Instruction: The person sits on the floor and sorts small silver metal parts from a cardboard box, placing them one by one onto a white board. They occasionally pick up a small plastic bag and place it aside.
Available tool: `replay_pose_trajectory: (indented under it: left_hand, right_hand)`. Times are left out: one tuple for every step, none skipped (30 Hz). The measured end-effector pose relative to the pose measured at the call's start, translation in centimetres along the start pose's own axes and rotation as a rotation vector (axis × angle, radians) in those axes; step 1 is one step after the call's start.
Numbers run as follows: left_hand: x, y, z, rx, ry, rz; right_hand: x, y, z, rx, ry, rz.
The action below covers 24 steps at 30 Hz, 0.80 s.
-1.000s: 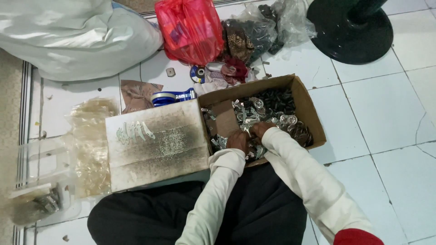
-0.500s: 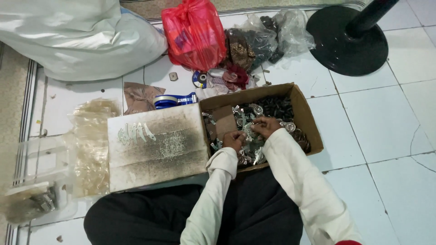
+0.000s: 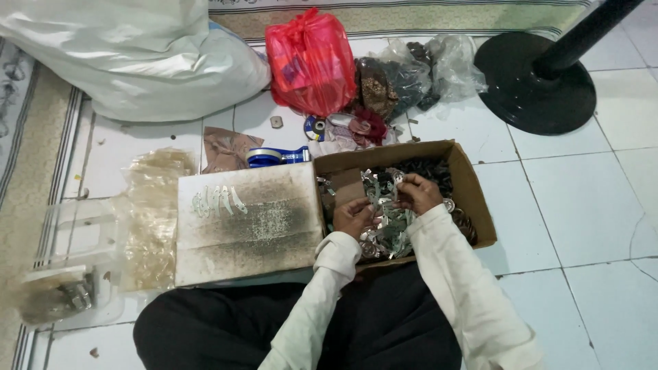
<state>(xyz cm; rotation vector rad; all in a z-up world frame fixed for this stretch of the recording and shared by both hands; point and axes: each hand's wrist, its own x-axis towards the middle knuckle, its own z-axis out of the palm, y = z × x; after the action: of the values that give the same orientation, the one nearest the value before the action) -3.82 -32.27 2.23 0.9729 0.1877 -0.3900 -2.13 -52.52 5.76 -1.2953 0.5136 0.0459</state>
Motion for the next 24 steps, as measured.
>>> replay_pose_trajectory:
  left_hand:
    - [-0.6, 0.9, -0.1, 0.001, 0.010, 0.006]
    - [-1.1, 2.0, -0.1, -0.004, -0.011, 0.018]
    - [-1.7, 3.0, -0.1, -0.009, -0.031, 0.029]
    - [-1.7, 3.0, -0.5, -0.009, -0.024, 0.036]
    - [-1.7, 2.9, -0.9, -0.021, -0.040, 0.051]
    - [-1.7, 2.7, -1.1, -0.033, -0.058, 0.064]
    - [-2.0, 3.3, -1.1, -0.033, -0.054, 0.069]
    - [-2.4, 3.8, -0.9, -0.047, -0.036, 0.063]
    - [-2.8, 4.3, -0.7, -0.060, -0.018, 0.057]
    - [-3.1, 4.5, -0.7, -0.063, -0.017, 0.058]
    - [-3.5, 4.7, -0.7, -0.069, -0.022, 0.049]
    - [-3.8, 5.0, -0.7, -0.074, -0.027, 0.041]
    - [-3.9, 5.2, -0.6, -0.077, -0.026, 0.043]
    - [-4.0, 5.3, -0.5, -0.036, -0.015, 0.053]
    - [-4.1, 5.4, -0.5, 0.006, -0.004, 0.063]
    - [-4.2, 5.3, -0.5, 0.004, -0.001, 0.064]
    - [-4.2, 5.3, -0.5, -0.040, 0.013, 0.070]
    - [-4.3, 5.3, -0.6, -0.084, 0.027, 0.076]
    - [-4.7, 5.7, -0.5, -0.086, 0.029, 0.077]
    - [-5.0, 6.4, -0.4, -0.074, 0.063, 0.113]
    - [-5.3, 7.0, -0.2, -0.062, 0.098, 0.150]
    - [-4.9, 7.0, -0.5, -0.064, 0.105, 0.157]
    - [-4.5, 7.0, -0.8, 0.046, 0.138, 0.185]
    - [-4.1, 7.0, -1.3, 0.155, 0.178, 0.212]
  right_hand:
    - [-0.4, 0.0, 0.5, 0.000, -0.011, 0.003]
    - [-0.8, 0.0, 1.0, -0.027, -0.039, -0.024]
    - [-1.3, -0.1, 1.5, -0.053, -0.066, -0.051]
    - [-1.7, 0.0, 2.3, -0.054, -0.076, -0.050]
    - [-2.1, 0.1, 3.0, -0.085, -0.087, -0.085]
    - [-2.5, 0.2, 3.5, -0.116, -0.095, -0.120]
    - [-2.2, 0.8, 3.8, -0.116, -0.101, -0.121]
    - [-1.8, 1.4, 3.9, -0.192, -0.105, -0.180]
    - [-1.5, 1.9, 4.0, -0.268, -0.109, -0.238]
    - [-1.5, 2.2, 3.9, -0.271, -0.110, -0.239]
    - [-1.4, 2.5, 3.8, -0.301, -0.108, -0.257]
    - [-1.3, 2.6, 3.8, -0.332, -0.106, -0.277]
    - [-1.5, 2.7, 3.7, -0.335, -0.108, -0.278]
    - [-1.7, 2.8, 3.7, -0.335, -0.110, -0.276]
    - [-1.8, 3.0, 3.6, -0.335, -0.112, -0.273]
    - [-2.4, 2.4, 4.2, -0.336, -0.115, -0.273]
    - [-3.1, 1.8, 4.8, -0.326, -0.122, -0.275]
    - [-3.7, 1.2, 5.4, -0.316, -0.129, -0.277]
    - [-4.0, 1.1, 5.5, -0.318, -0.132, -0.276]
    - [-4.1, 0.9, 5.7, -0.305, -0.140, -0.292]
    - [-4.2, 0.6, 6.0, -0.292, -0.149, -0.307]
    - [-4.9, -0.1, 6.7, -0.294, -0.160, -0.308]
    - [-5.6, -0.7, 7.5, -0.291, -0.168, -0.312]
    - [-6.2, -1.3, 8.5, -0.289, -0.181, -0.314]
